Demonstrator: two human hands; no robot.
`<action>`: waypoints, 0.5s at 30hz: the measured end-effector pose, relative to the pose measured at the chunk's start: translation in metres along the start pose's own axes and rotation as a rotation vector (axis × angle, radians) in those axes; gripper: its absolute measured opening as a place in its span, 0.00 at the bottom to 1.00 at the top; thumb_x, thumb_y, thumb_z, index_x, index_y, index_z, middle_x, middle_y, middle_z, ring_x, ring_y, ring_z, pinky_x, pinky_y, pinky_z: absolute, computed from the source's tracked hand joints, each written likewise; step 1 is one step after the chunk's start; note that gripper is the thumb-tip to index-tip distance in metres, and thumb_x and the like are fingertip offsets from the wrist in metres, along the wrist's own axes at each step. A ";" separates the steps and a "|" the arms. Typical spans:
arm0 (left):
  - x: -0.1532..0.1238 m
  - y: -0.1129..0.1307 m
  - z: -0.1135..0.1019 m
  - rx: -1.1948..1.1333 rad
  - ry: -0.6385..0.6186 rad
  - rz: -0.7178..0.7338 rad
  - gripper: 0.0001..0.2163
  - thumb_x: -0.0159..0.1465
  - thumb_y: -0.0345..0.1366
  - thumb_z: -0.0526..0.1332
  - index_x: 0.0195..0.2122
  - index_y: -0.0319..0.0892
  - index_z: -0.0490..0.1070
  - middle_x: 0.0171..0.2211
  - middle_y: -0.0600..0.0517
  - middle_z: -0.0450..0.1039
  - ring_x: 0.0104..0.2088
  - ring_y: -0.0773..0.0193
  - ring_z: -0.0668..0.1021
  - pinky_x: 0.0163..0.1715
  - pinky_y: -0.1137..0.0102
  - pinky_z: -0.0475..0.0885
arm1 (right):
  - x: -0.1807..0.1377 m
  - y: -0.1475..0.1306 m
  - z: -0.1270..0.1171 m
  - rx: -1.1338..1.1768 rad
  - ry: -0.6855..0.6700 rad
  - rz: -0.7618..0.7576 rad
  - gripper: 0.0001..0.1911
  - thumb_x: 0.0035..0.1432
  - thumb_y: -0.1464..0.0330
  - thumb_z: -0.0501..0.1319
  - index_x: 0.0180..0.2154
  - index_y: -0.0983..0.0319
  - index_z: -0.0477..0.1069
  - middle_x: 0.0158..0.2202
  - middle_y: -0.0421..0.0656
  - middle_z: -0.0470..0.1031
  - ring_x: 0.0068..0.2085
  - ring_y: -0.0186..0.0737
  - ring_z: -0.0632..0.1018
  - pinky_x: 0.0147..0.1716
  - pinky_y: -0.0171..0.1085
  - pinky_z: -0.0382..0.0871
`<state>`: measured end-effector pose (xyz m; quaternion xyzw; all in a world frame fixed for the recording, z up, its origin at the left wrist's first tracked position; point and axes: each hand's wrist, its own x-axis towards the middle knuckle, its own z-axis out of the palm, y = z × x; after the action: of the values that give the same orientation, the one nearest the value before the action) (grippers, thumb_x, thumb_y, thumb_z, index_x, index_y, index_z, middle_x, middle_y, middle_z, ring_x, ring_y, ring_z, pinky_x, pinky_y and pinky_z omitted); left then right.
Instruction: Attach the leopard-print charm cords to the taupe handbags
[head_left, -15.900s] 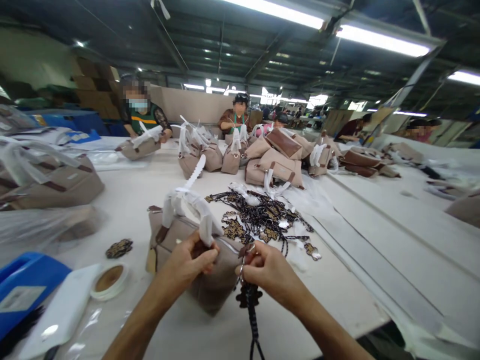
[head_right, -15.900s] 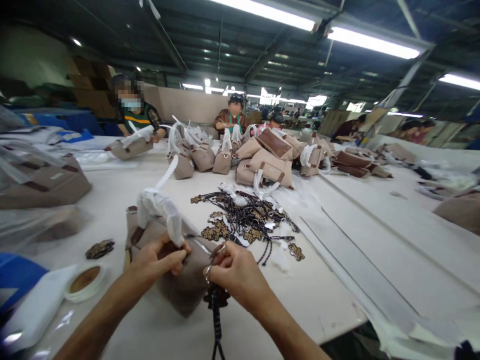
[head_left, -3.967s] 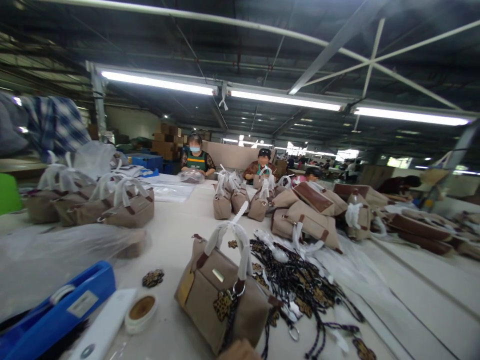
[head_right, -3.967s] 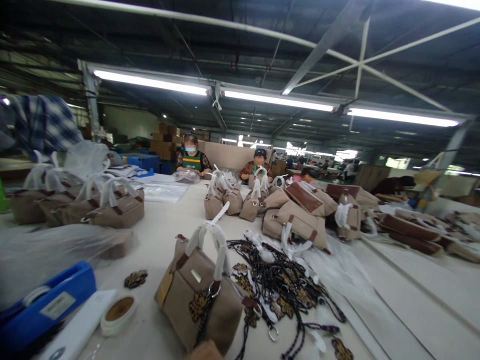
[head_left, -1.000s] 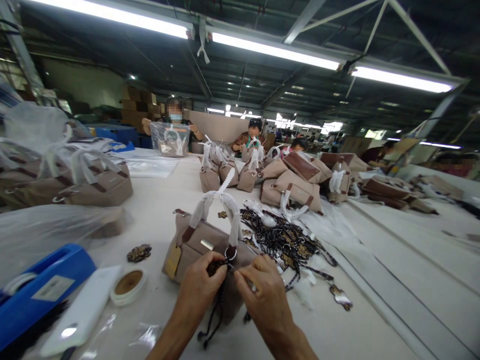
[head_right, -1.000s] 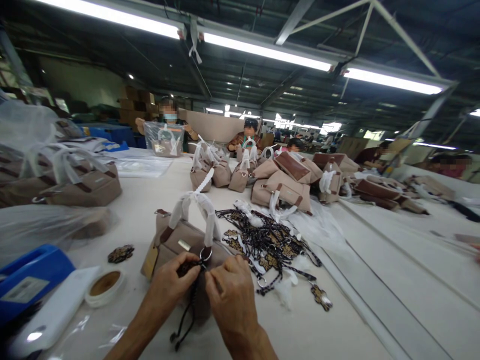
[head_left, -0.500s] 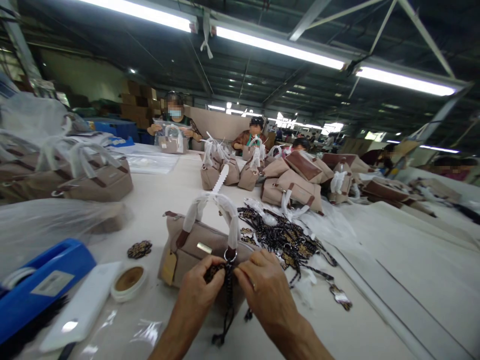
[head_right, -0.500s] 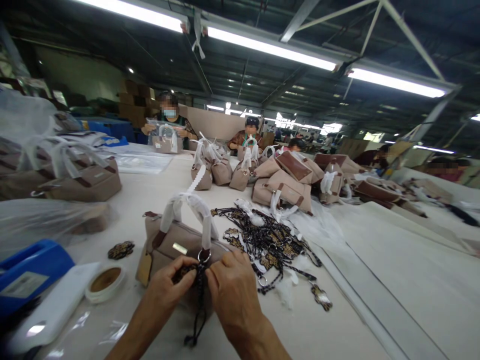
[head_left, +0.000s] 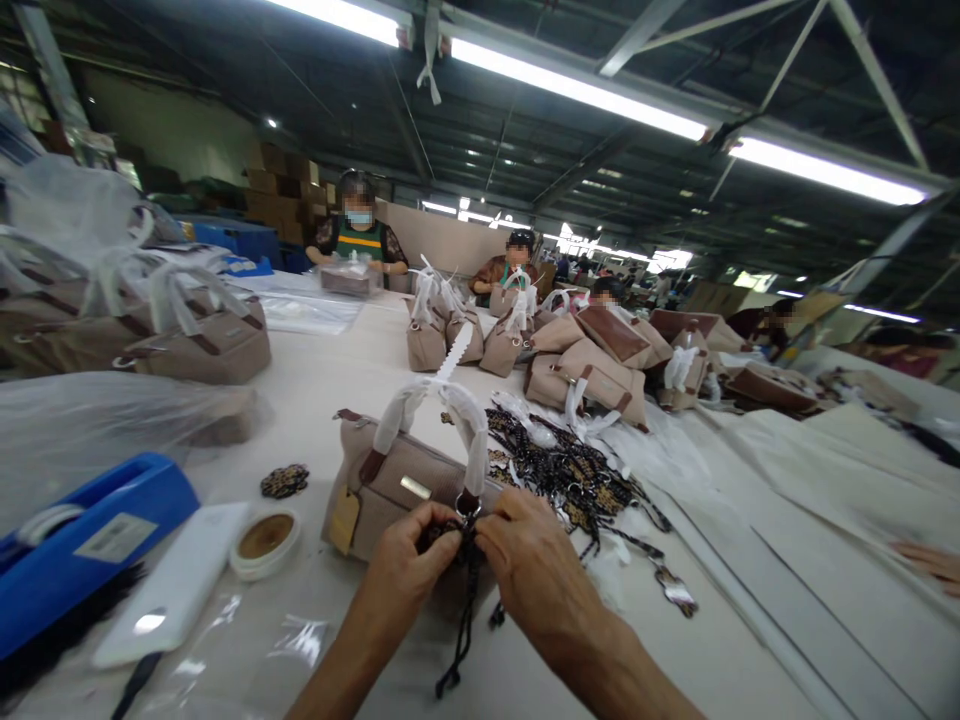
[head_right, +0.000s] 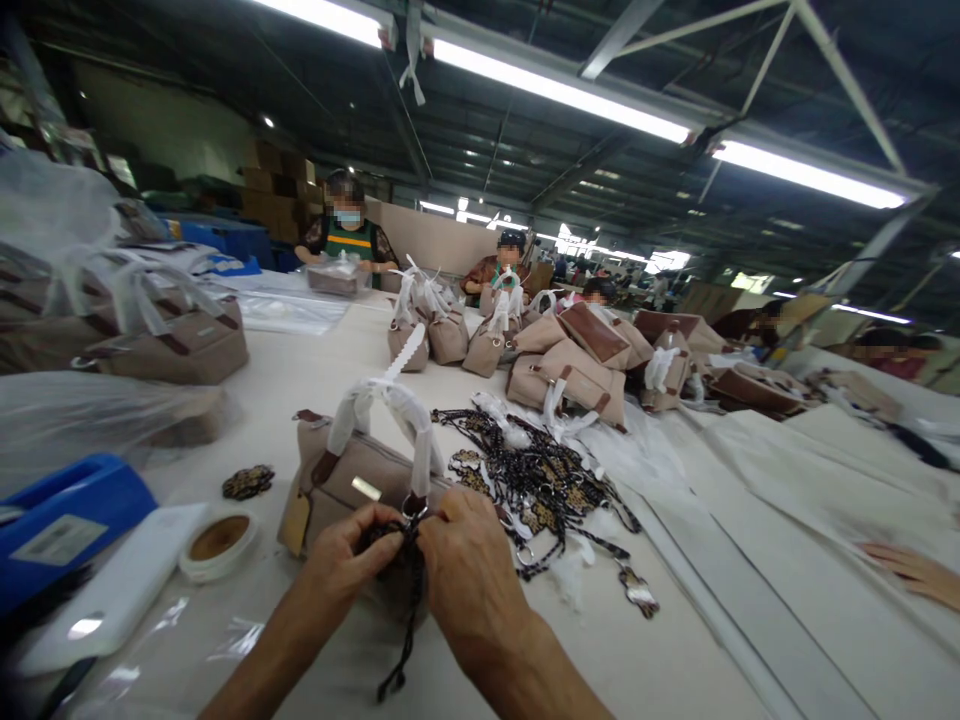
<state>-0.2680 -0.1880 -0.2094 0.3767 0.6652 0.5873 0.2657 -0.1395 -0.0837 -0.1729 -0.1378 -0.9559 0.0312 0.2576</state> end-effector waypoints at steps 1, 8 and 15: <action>0.000 -0.003 -0.001 -0.046 -0.012 -0.014 0.10 0.57 0.40 0.60 0.34 0.40 0.74 0.27 0.53 0.75 0.29 0.62 0.74 0.31 0.71 0.68 | 0.000 0.000 0.001 0.013 -0.007 -0.001 0.15 0.60 0.75 0.57 0.22 0.61 0.67 0.27 0.41 0.67 0.32 0.38 0.68 0.33 0.37 0.59; 0.002 -0.016 -0.006 -0.232 -0.085 -0.045 0.10 0.56 0.41 0.64 0.33 0.39 0.73 0.28 0.53 0.74 0.28 0.65 0.73 0.30 0.72 0.67 | 0.002 0.004 -0.003 0.292 0.019 0.006 0.10 0.57 0.77 0.60 0.40 0.60 0.73 0.31 0.39 0.73 0.34 0.37 0.73 0.37 0.34 0.66; -0.003 -0.005 -0.008 -0.124 -0.070 0.039 0.09 0.58 0.40 0.61 0.33 0.40 0.73 0.28 0.53 0.73 0.29 0.64 0.72 0.32 0.71 0.66 | 0.003 -0.009 -0.006 0.174 0.013 -0.061 0.07 0.62 0.73 0.59 0.37 0.59 0.76 0.30 0.41 0.72 0.33 0.38 0.72 0.33 0.35 0.65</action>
<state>-0.2734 -0.1949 -0.2130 0.3925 0.6107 0.6189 0.3001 -0.1414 -0.0912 -0.1654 -0.0861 -0.9516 0.1054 0.2757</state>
